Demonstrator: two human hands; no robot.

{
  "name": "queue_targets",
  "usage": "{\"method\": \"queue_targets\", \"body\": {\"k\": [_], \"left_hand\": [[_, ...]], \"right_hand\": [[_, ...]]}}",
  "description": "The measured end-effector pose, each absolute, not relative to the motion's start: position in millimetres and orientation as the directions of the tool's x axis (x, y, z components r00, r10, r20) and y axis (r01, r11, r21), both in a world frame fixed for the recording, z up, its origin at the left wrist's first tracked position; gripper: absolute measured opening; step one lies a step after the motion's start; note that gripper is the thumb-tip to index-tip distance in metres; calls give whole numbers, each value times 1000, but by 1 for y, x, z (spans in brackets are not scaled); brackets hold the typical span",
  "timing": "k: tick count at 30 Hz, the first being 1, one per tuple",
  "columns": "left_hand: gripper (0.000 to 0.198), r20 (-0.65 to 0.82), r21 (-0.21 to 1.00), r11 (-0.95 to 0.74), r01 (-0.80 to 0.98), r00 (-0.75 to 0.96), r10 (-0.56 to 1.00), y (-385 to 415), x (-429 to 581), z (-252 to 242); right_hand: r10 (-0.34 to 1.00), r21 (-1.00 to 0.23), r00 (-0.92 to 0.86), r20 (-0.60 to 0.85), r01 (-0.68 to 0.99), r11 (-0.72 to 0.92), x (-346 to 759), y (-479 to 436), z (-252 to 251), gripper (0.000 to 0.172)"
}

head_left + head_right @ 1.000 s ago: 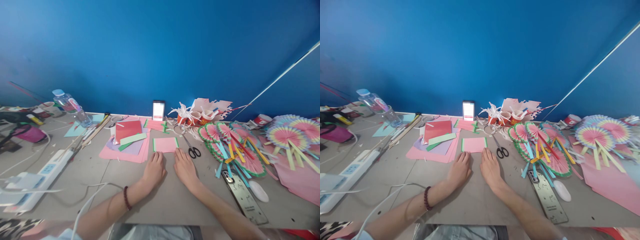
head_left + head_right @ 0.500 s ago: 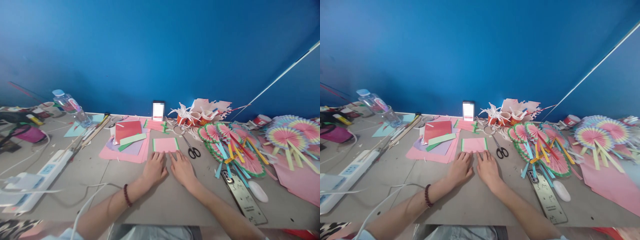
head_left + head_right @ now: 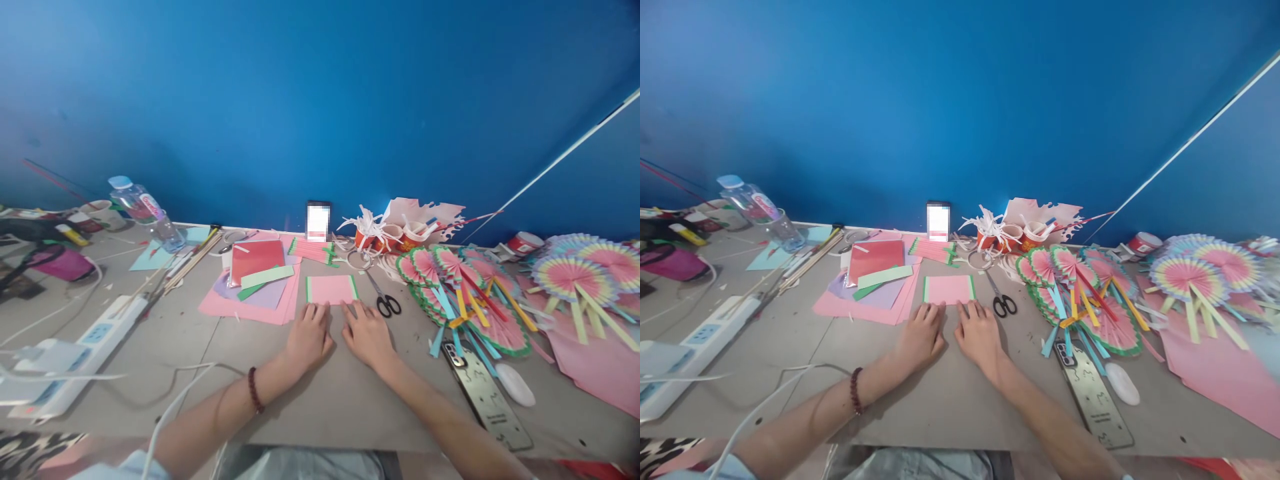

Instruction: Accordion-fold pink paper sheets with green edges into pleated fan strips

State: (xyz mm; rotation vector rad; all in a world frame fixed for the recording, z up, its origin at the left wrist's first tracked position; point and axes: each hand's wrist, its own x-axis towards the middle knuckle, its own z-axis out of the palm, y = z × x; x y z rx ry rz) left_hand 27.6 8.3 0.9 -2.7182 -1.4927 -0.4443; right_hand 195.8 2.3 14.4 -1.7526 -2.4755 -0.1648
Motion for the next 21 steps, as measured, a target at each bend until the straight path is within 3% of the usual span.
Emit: {"method": "queue_targets", "body": {"k": [6, 21], "left_hand": [[61, 223, 151, -564, 812, 528, 819, 11, 25, 3], [49, 214, 90, -531, 843, 504, 837, 14, 27, 6]], "right_hand": [[927, 40, -346, 143, 938, 344, 193, 4, 15, 46], [921, 47, -352, 170, 936, 349, 197, 8, 10, 43]]}}
